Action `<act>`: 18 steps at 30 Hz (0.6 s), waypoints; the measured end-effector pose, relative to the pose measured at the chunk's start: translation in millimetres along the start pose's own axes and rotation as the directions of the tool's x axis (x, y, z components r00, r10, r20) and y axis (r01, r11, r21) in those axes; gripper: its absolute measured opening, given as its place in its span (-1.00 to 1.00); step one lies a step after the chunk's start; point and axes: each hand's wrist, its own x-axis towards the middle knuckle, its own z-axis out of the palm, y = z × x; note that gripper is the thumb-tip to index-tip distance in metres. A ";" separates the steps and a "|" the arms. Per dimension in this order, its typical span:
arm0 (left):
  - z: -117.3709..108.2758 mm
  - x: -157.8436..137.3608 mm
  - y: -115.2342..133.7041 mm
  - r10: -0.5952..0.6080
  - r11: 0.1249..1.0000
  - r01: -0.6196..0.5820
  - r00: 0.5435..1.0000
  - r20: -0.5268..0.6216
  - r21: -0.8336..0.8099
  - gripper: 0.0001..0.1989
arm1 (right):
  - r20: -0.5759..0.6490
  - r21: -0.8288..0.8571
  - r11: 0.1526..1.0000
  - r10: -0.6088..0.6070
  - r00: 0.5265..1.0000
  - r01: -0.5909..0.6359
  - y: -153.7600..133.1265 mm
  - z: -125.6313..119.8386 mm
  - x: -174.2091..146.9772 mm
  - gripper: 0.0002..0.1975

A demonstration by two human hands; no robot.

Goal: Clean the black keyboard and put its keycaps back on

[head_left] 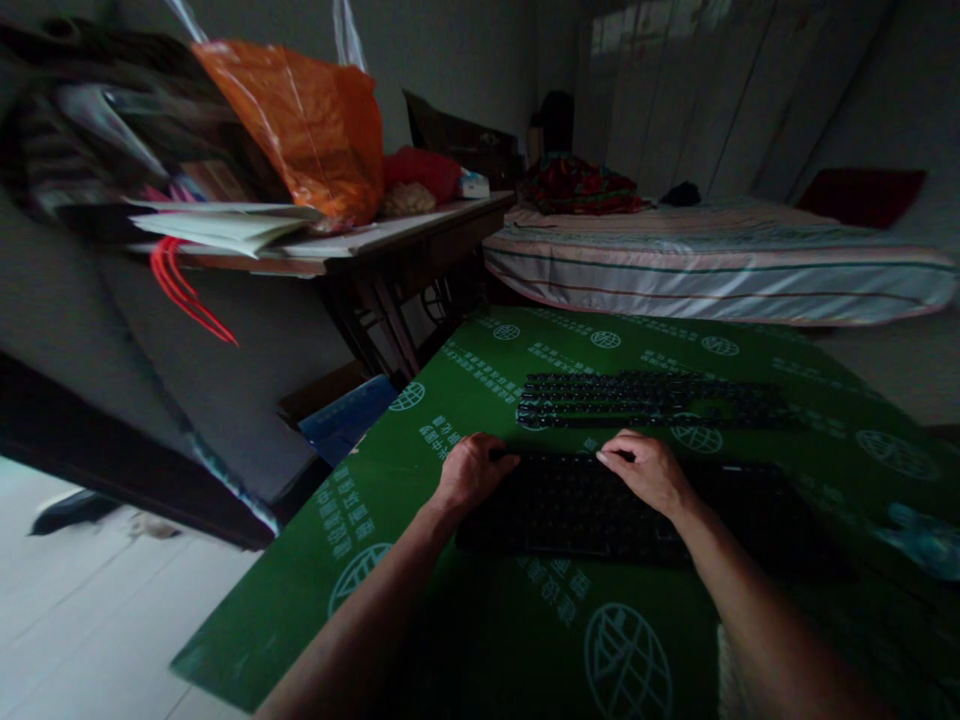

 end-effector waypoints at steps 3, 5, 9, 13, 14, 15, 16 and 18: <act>0.9 0.4 2.7 -0.011 1.000 0.011 1.000 0.011 0.026 -0.78 | -0.003 -0.002 1.000 0.000 1.000 0.000 -0.7 -0.3 0.6 -0.81; 2.5 1.3 5.9 -0.005 0.999 0.004 1.000 0.018 0.035 -0.76 | -0.006 -0.003 1.000 -0.005 1.000 0.005 -0.3 -0.3 0.9 -0.81; 6.2 4.8 13.2 0.020 0.999 -0.022 0.999 0.038 0.041 -0.77 | -0.008 -0.004 1.000 0.001 1.000 -0.001 0.9 0.0 1.1 -0.82; 6.4 7.4 17.5 0.016 0.998 -0.019 0.999 0.052 0.052 -0.78 | -0.006 0.002 1.000 0.004 1.000 -0.004 0.1 0.0 1.3 -0.83; 6.1 7.7 18.2 0.015 0.998 -0.018 0.998 0.054 0.055 -0.78 | -0.008 0.005 1.000 0.006 1.000 -0.006 -0.5 -0.2 1.4 -0.83; 5.9 8.1 18.7 0.016 0.998 -0.019 0.998 0.057 0.057 -0.78 | -0.010 0.008 1.000 0.008 1.000 -0.008 -1.1 -0.4 1.5 -0.83; 5.8 8.5 19.3 0.018 0.998 -0.022 0.998 0.060 0.059 -0.78 | -0.012 0.010 1.000 0.010 1.000 -0.010 -1.7 -0.6 1.6 -0.83; 6.4 9.8 20.9 0.027 0.997 -0.031 0.998 0.062 0.066 -0.77 | -0.014 0.015 1.000 0.010 1.000 -0.010 -2.4 -0.9 1.7 -0.83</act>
